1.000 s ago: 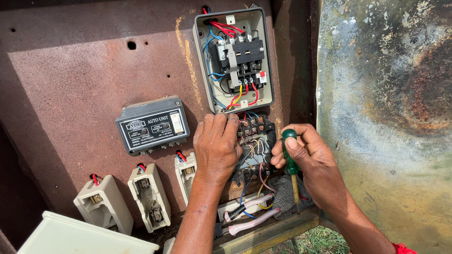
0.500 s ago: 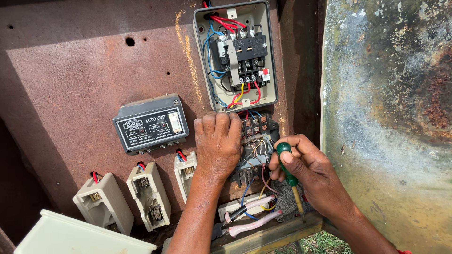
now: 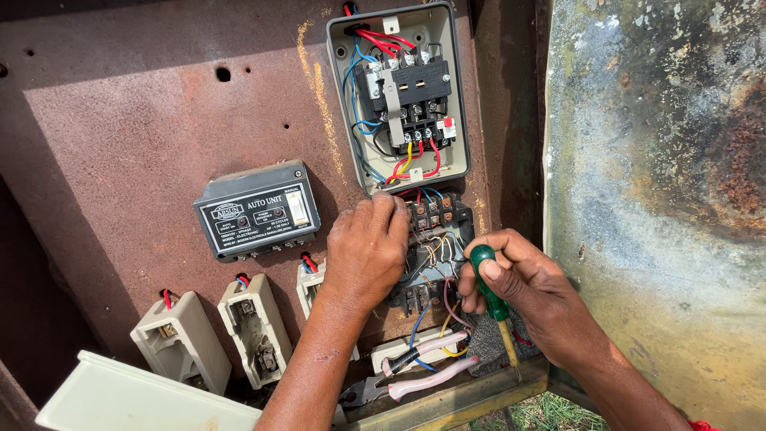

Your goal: The person repairs an electrical box by tightening screws with a screwdriver and cutting or stripping wires using pliers.

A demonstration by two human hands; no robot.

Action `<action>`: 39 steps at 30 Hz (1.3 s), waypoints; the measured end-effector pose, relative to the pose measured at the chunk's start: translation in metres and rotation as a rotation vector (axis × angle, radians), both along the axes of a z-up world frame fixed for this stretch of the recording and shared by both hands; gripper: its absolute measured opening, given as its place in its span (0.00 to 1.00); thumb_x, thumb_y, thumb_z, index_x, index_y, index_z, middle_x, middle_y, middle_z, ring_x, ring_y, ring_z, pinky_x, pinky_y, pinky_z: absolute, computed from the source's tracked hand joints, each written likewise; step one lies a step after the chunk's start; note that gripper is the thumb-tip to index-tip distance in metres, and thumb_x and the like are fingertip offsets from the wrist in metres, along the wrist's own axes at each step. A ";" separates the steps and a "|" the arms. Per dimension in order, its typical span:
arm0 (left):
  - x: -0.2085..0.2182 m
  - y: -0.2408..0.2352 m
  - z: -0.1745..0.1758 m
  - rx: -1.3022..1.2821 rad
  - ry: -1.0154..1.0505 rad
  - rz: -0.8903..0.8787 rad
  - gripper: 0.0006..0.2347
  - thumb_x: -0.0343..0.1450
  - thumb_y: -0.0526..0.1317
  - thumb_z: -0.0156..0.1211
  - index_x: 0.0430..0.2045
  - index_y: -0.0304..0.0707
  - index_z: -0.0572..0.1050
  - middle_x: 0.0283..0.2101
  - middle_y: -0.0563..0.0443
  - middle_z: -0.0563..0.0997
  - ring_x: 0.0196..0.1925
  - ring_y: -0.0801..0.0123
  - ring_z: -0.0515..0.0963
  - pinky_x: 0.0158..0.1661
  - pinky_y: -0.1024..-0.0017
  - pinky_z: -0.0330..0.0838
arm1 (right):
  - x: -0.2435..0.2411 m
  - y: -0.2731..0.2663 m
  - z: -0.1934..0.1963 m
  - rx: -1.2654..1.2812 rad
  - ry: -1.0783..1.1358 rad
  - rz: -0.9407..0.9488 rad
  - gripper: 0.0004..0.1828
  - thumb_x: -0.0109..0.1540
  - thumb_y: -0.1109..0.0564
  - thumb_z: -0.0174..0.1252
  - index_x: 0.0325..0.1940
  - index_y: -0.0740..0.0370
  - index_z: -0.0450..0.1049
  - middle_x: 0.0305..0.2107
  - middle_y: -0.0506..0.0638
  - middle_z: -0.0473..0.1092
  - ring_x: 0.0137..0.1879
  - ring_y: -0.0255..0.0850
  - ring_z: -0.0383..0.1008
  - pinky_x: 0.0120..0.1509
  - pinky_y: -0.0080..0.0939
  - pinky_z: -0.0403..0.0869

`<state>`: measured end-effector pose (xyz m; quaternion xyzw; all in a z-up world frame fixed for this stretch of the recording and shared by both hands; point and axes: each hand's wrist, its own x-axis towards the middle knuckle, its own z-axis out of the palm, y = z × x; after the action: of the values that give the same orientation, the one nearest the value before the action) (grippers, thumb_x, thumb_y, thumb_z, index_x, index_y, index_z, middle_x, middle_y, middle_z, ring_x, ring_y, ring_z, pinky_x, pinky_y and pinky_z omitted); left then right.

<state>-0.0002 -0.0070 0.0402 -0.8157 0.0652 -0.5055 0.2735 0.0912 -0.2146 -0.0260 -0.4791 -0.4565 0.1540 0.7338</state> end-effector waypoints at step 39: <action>-0.007 -0.001 0.054 0.390 0.316 -0.007 0.08 0.66 0.39 0.59 0.30 0.35 0.80 0.40 0.49 0.72 0.50 0.61 0.72 0.50 0.63 0.65 | 0.007 -0.002 -0.015 0.016 0.019 0.177 0.19 0.68 0.48 0.51 0.55 0.65 0.68 0.34 0.52 0.72 0.41 0.39 0.75 0.47 0.41 0.74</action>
<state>-0.0069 -0.0084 0.0939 -0.8161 0.2065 -0.3505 0.4104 0.0986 -0.2168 -0.0408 -0.4296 -0.4910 0.2192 0.7255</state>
